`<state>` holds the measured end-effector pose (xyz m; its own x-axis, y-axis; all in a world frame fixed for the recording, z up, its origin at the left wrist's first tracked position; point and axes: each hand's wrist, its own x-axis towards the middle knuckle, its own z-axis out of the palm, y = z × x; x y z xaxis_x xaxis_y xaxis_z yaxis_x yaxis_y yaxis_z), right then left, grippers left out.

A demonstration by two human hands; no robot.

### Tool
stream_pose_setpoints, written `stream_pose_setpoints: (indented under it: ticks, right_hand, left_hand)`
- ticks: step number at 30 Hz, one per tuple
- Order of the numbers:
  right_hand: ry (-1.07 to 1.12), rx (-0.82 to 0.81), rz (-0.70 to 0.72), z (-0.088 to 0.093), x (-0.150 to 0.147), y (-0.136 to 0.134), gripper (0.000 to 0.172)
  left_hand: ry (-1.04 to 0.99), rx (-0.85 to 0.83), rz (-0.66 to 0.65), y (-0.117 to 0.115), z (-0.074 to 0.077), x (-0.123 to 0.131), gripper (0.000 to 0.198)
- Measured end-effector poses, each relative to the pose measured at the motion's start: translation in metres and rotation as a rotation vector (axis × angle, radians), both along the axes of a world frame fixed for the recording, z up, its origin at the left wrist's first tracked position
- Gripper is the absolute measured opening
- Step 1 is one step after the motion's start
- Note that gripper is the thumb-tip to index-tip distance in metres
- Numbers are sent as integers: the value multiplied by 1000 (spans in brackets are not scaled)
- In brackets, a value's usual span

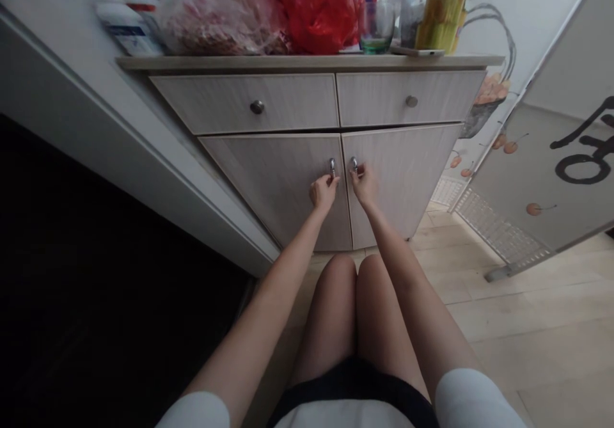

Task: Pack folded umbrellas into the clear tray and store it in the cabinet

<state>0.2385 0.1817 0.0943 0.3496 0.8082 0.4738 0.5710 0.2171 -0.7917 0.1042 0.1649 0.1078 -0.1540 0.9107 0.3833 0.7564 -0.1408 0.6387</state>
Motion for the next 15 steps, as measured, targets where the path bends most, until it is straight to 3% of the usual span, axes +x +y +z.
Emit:
stream_pose_setpoints:
  ticks: [15]
  right_hand:
    - [16, 22, -40, -3, -5, 36, 20]
  left_hand:
    - [46, -21, 13, 32, -2, 4, 29]
